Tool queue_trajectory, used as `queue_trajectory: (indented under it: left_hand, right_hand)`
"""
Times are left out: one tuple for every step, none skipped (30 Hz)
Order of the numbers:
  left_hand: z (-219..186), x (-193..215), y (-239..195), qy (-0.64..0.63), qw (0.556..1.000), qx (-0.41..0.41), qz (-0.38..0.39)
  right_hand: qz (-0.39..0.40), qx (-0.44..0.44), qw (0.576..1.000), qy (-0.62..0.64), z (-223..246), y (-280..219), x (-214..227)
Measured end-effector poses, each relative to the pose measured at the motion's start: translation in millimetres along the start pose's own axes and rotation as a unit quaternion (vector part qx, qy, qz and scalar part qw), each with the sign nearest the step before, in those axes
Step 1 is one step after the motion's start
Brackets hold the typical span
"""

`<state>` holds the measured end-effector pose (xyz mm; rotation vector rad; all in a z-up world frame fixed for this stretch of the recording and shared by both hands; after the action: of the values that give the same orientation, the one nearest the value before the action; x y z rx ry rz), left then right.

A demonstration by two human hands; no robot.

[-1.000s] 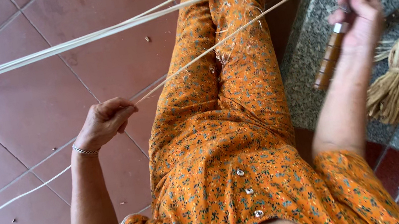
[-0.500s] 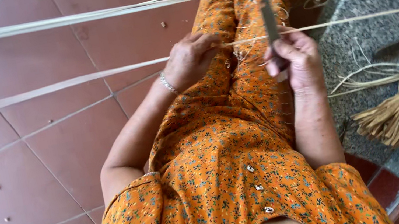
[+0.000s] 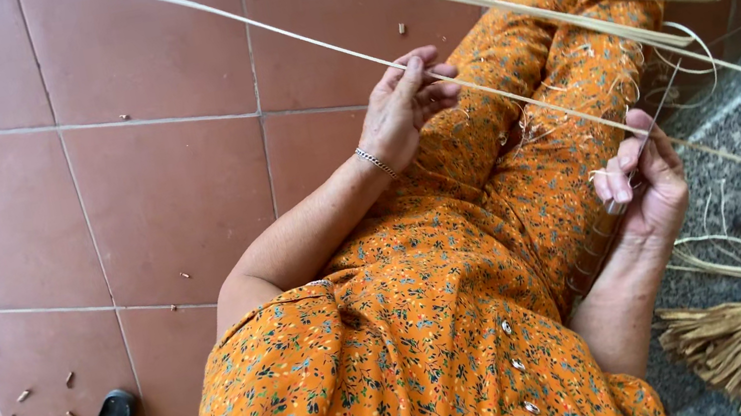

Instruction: The person sits on the floor and uses a knife to shave thin strips from bamboo rods. They hold the rods with one hand and draw the knife along the surface to remove fine shavings, repeating the motion across multiple rods.

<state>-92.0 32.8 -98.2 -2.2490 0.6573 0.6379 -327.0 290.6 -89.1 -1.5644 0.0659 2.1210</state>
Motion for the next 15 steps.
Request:
queue_trajectory:
  left_hand:
    - [-3, 3, 1, -0.034, 0.999, -0.03, -0.009]
    - [-6, 6, 2, -0.025, 0.998, -0.046, -0.024]
    - [-12, 9, 1, -0.015, 0.997, -0.059, -0.039]
    - [-19, 11, 1, -0.006, 0.996, -0.073, -0.054]
    - [-28, 12, 0, 0.007, 0.992, -0.106, -0.062]
    - [-41, 16, 0, 0.02, 0.988, -0.138, -0.069]
    - [-57, 17, 2, 0.034, 0.982, -0.17, -0.071]
    - [-74, 18, 3, 0.076, 0.97, -0.215, -0.085]
    - [-94, 20, 5, 0.118, 0.953, -0.26, -0.099]
    - [-114, 19, 6, 0.148, 0.936, -0.303, -0.102]
    - [-136, 17, 5, 0.18, 0.915, -0.346, -0.105]
    - [-159, 12, 4, 0.218, 0.892, -0.387, -0.087]
    - [-185, 6, 2, 0.257, 0.865, -0.426, -0.068]
    - [-213, 1, -1, 0.294, 0.845, -0.442, -0.063]
    - [-243, -7, -2, 0.328, 0.825, -0.457, -0.053]
  right_hand:
    - [-0.003, 0.001, 1.0, -0.005, -2, 1, -3]
    - [-0.006, 0.002, 1.0, -0.01, -3, 2, -6]
    - [-0.011, 0.004, 1.0, -0.015, -4, 4, -10]
    - [-0.012, -0.005, 1.0, -0.015, -6, 8, -13]
    - [-0.016, -0.009, 1.0, -0.015, -8, 8, -16]
    - [-0.02, -0.014, 1.0, -0.016, -10, 8, -18]
    - [-0.021, -0.016, 0.999, -0.021, -14, 7, -20]
    - [-0.022, -0.019, 0.999, -0.027, -17, 5, -20]
    - [-0.023, -0.021, 0.999, -0.031, -19, 4, -21]
    - [-0.015, -0.022, 0.999, -0.033, -20, 3, -22]
    - [-0.004, -0.024, 0.999, -0.033, -25, 2, -21]
    - [0.006, -0.025, 0.999, -0.033, -26, 3, -22]
    - [0.012, -0.027, 0.999, -0.015, -26, 3, -21]
    - [0.019, -0.029, 0.999, 0.004, -26, 4, -21]
    - [0.025, -0.027, 0.999, 0.021, -24, 3, -22]
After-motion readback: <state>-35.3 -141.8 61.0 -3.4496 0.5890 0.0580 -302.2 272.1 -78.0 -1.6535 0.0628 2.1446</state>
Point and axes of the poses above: each hand's wrist, its own y-axis towards the middle knuckle, its own x-axis out of the back of the hand, z = x × y, the point moved 2 cm from there along y, towards the middle knuckle, and after that the axes turned 9 degrees about y, right-handed, at the moved point
